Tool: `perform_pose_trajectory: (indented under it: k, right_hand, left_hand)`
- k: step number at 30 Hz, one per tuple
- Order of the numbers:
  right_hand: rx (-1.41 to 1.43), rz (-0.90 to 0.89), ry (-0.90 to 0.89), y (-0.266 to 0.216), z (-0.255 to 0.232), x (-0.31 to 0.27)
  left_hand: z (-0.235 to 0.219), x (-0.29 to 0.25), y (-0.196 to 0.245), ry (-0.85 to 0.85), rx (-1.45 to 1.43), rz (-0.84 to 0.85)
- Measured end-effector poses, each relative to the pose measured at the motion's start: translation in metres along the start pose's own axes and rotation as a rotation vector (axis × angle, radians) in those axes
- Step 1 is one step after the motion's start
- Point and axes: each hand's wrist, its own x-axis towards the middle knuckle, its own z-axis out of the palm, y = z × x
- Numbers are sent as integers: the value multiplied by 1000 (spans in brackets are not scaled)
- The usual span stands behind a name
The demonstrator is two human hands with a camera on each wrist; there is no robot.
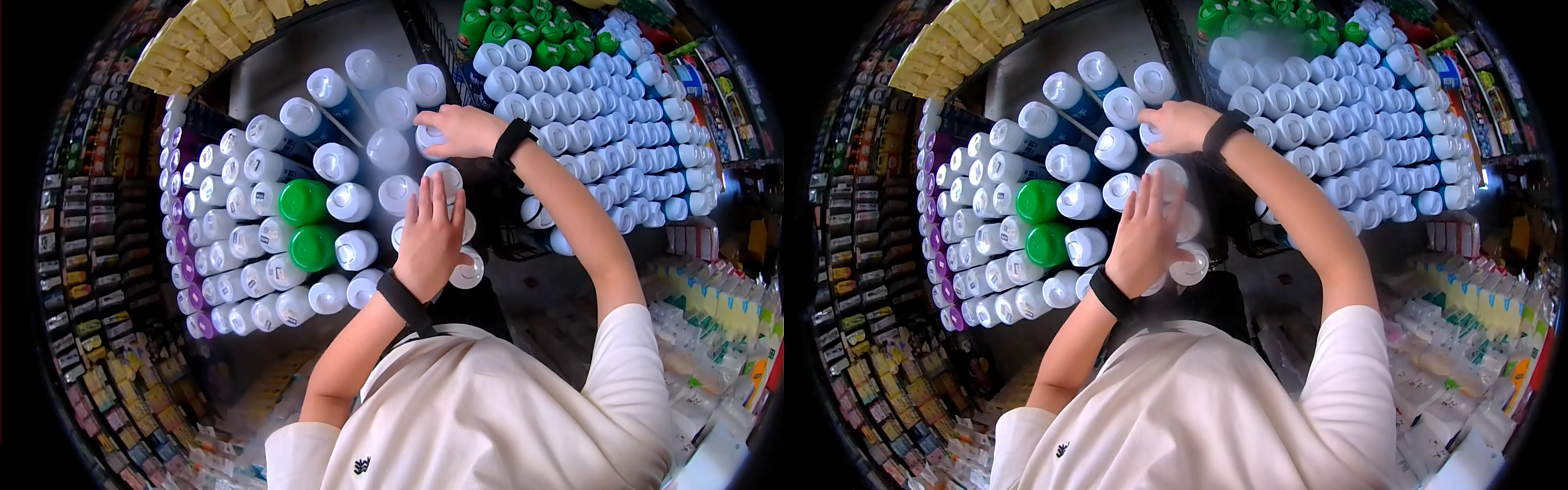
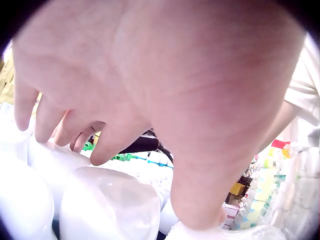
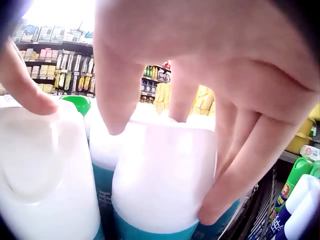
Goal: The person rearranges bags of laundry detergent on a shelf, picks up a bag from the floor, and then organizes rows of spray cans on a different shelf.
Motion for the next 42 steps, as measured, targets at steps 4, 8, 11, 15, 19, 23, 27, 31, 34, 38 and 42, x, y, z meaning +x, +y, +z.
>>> perform_pose_trajectory:
  k: [4, 8, 11, 15, 19, 23, 27, 31, 34, 38, 42]
  right_hand:
    - [-14, 28, 25, -5, 3, 3]
    - [-4, 58, 5, -14, 0, 1]
    - [-9, 55, 8, -12, 2, 0]
    - [-23, 59, -17, -13, 1, -3]
    - [-5, 97, -72, -12, -2, 0]
    - [-35, 166, -134, -20, -17, -2]
    - [-141, 81, -28, -20, -58, 7]
    - [-181, -128, 200, -41, -88, 38]
    - [-184, -213, 222, -66, -85, 86]
    - [-336, -247, 113, -101, -52, 157]
    - [-518, -247, -12, -116, -4, 208]
  left_hand:
    - [0, 0, -1, -10, 5, -7]
    - [0, 0, -1, -13, -8, -18]
    - [2, 0, -2, 12, 55, 7]
    - [3, -1, -3, 25, 84, 22]
    - [0, -1, -6, 44, 20, 21]
    - [-20, -12, -9, 77, -111, 1]
    - [-81, -53, -15, 93, -119, -17]
    - [-131, -78, -38, 110, -23, -122]
    - [-116, -64, -71, 200, 66, -132]
    - [-69, -25, -98, 172, 47, -239]
    - [-42, -15, -112, 200, 124, -310]
